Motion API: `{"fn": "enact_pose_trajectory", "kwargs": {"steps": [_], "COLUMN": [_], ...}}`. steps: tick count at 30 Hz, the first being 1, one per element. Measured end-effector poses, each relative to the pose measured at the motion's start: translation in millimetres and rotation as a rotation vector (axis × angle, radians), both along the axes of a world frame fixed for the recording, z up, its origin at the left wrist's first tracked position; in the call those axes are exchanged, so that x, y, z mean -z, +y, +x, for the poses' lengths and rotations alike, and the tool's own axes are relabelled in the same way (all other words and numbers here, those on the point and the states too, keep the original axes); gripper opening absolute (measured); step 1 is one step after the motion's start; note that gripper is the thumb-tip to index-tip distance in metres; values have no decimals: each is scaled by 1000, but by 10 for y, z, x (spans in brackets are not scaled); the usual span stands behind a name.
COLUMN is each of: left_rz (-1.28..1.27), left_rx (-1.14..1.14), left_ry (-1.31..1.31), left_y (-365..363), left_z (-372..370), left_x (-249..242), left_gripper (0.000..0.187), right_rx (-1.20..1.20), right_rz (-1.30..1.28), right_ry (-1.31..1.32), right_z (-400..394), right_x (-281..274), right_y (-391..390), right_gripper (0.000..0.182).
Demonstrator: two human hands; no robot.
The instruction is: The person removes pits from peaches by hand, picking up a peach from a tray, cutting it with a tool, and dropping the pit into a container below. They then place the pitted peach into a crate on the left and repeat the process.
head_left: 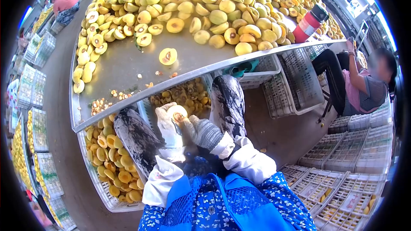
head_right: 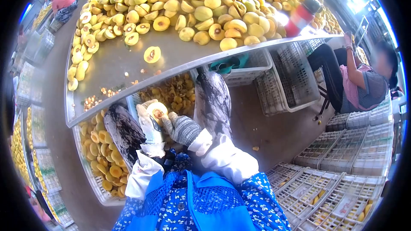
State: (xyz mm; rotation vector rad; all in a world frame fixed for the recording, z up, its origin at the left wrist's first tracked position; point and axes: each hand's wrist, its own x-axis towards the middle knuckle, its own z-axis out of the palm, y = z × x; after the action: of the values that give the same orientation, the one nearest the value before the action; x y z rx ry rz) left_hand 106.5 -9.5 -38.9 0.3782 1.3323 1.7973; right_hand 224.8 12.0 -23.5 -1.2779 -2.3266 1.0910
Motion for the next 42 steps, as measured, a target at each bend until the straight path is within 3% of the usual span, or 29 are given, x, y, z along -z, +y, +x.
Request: {"fn": "enact_pose_trajectory", "kwargs": {"steps": [4,8,10,12,13,14,15,16,17,18,20,21,24,27,28,29,30,31,33,34,35,36,37,38,39,40,42], "left_rz": [-100,-37,44,138,98,117,110,72,113,117,299,247,298,170,229,172,219,419,514,466,506,486,351,200,-104,-471,-1005], "left_rx": [77,244,159,73,44,80,64,130,217,283,326,421,300,223,156,-12,-22,-178,-104,-347,-285,-561,-627,-688,-614,-690,-322], "left_ry": [70,293,205,214,71,-39,183,194,506,604,406,72,-321,-684,-752,-672,-653,-721,-699,-786,-560,-518,-401,-293,337,930,1127], "left_y": [32,22,23,-26,-57,-84,-119,-173,-203,-186,-143,-89,-116,-235,-247,-339,-437,-441,-908,-1016,-1222,-1279,-1363,-1445,-1481,-1513,-1666], "left_z": [-11,-52,32,60,29,-5,-29,-46,-102,-153,-85,-49,25,-187,-245,-369,-598,-773,-1340,-1574,-1784,-1981,-2225,-2473,-2836,-3197,-3716], "left_x": [-182,-260,-309,-231,-265,-249,-188,-294,-288,-257,-362,-323,-516,-550,-346,-457,-362,27,-185,-128,-119,-7,66,139,481,809,1016], "left_gripper": [49,42,31,26,19,12,10,12,11,9,10,12,30,38,41,41,41,42,54,56,54,54,53,53,47,42,43], "right_rx": [-87,-18,-7,-57,-79,-231,-362,-463,-328,-38,-97,-18,294,-130,-102,-128,-157,-135,-93,-69,-11,52,121,112,105,20,-154], "right_rz": [-185,-837,-826,-729,-680,-474,-231,8,-571,-1091,-1050,-1058,-1062,-857,-866,-856,-843,-715,-585,-580,-772,-960,-1145,-1072,-994,-1031,-1120], "right_ry": [354,625,589,573,565,432,300,199,417,648,461,593,997,1054,938,859,781,602,338,257,329,403,482,452,426,510,676], "right_z": [107,135,121,28,-15,-1,19,45,65,89,38,-126,-440,-116,29,73,45,85,-45,-93,-80,-62,-88,-163,-244,-234,-232], "right_x": [11,43,-112,137,261,123,-21,-169,-75,22,-465,-594,-775,15,437,675,766,831,614,536,564,591,607,615,625,703,858], "right_y": [86,89,60,-8,-51,-32,-21,-13,-18,-18,64,-63,-558,-333,-257,-163,-107,-114,-146,-144,-155,-165,-186,-217,-237,-238,-227], "right_gripper": [31,41,42,40,39,37,36,35,33,33,41,41,43,47,47,50,54,48,39,36,33,30,27,27,28,28,28]}}
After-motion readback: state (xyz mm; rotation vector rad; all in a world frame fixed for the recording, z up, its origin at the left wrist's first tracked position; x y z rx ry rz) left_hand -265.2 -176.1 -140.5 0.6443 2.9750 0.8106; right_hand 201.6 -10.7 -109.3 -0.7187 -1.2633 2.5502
